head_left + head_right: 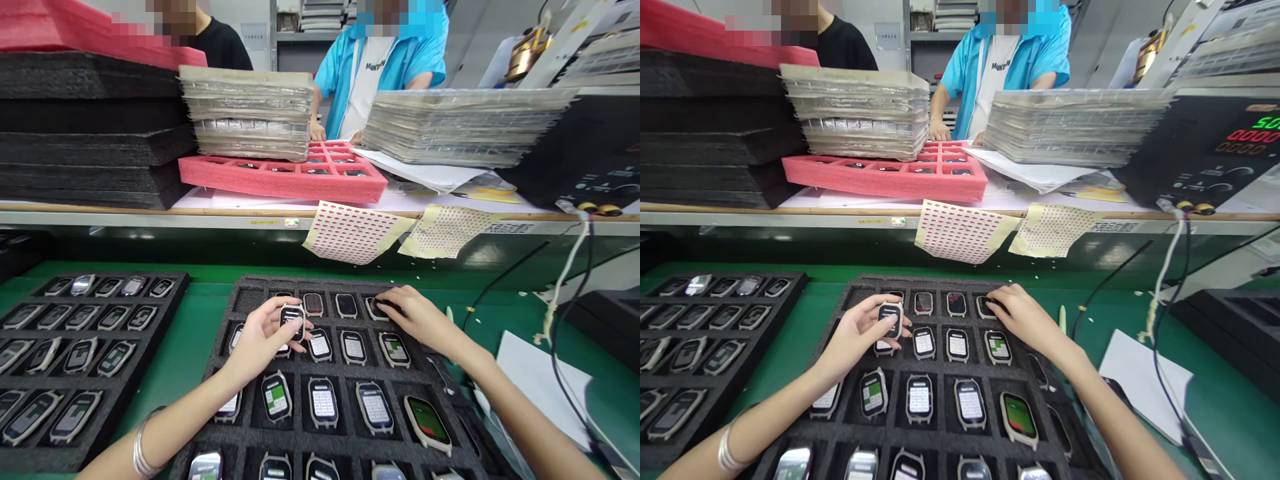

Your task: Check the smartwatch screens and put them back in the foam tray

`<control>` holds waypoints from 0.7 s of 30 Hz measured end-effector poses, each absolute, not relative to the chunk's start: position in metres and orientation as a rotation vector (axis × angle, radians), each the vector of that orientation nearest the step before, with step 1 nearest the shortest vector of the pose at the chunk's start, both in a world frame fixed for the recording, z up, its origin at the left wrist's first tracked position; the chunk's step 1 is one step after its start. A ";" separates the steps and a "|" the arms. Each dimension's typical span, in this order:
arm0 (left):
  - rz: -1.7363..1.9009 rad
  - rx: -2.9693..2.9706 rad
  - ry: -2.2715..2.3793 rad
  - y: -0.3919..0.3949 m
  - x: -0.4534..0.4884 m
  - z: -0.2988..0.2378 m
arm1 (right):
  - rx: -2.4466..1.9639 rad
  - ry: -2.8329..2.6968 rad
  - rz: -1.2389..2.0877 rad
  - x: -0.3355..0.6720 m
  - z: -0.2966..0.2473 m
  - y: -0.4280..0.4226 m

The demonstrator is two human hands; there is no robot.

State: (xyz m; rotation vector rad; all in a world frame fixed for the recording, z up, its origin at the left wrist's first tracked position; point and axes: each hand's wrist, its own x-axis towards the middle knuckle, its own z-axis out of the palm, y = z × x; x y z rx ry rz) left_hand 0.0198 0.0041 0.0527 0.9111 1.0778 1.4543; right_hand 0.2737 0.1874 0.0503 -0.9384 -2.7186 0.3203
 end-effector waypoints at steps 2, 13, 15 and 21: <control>1.456 0.910 1.082 0.004 0.020 0.053 | -1.040 -2.646 0.275 0.263 0.040 0.190; 1.525 1.124 1.225 0.008 -0.001 0.055 | -1.086 -2.305 0.690 0.253 0.050 0.174; 1.465 1.307 1.498 0.012 -0.021 0.051 | -0.985 -2.145 1.023 0.249 0.061 0.167; 0.524 1.887 2.314 0.022 -0.068 0.043 | -0.931 -1.684 1.614 0.236 0.079 0.153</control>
